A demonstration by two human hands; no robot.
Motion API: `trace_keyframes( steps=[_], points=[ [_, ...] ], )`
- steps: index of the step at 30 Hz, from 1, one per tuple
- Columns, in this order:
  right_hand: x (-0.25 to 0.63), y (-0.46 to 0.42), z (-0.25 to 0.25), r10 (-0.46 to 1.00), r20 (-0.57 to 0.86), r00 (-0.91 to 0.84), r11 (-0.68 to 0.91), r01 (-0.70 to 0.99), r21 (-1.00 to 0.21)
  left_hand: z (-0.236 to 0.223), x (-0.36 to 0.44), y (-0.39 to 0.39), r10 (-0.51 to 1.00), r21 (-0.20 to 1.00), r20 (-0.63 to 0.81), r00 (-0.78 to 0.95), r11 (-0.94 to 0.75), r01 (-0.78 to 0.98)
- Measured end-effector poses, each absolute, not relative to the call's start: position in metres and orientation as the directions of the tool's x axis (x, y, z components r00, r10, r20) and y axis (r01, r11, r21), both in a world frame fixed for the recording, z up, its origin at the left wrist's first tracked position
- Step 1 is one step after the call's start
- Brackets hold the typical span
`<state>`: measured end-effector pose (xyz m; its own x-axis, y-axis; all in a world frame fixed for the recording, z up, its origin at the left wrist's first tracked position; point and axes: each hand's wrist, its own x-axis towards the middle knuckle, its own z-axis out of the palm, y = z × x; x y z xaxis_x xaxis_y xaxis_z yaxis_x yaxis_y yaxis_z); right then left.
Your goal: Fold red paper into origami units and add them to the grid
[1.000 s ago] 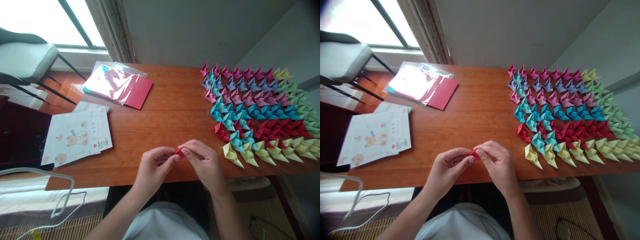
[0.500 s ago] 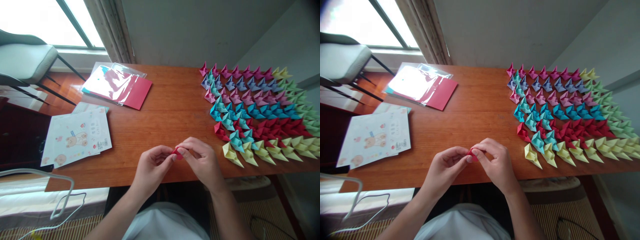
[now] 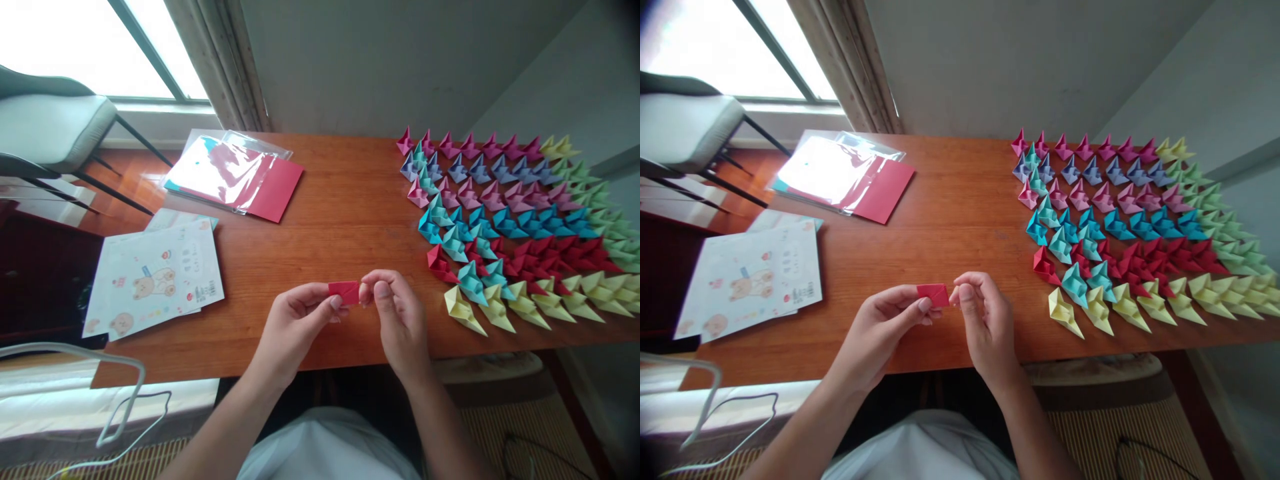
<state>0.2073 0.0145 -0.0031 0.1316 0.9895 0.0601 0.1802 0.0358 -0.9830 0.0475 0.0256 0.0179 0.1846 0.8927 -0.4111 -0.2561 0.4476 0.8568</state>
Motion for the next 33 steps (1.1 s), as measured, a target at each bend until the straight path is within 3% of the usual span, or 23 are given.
trace_keyframes(
  steps=[5,8,18,25,33],
  points=[
    [0.202,0.008,-0.008,0.974,0.209,0.091,0.155,0.411,-0.898,0.016,0.059,0.018,0.873,0.809,-0.453,0.181,0.488,-0.328],
    [0.206,0.009,-0.003,0.966,0.255,0.044,0.206,0.466,-0.86,0.018,0.058,0.019,0.871,0.817,-0.449,0.199,0.491,-0.301],
    [0.214,0.015,0.002,0.995,-0.033,-0.095,-0.016,0.176,-0.984,0.018,0.05,0.024,0.862,0.841,-0.431,0.268,0.491,-0.227],
    [0.211,0.019,0.004,0.998,0.068,-0.005,0.067,0.269,-0.961,0.013,0.056,0.018,0.881,0.855,-0.429,0.2,0.467,-0.225],
    [0.213,0.022,0.012,0.994,-0.081,-0.079,-0.067,0.167,-0.984,0.021,0.054,0.026,0.853,0.881,-0.363,0.374,0.445,-0.161]
  ],
)
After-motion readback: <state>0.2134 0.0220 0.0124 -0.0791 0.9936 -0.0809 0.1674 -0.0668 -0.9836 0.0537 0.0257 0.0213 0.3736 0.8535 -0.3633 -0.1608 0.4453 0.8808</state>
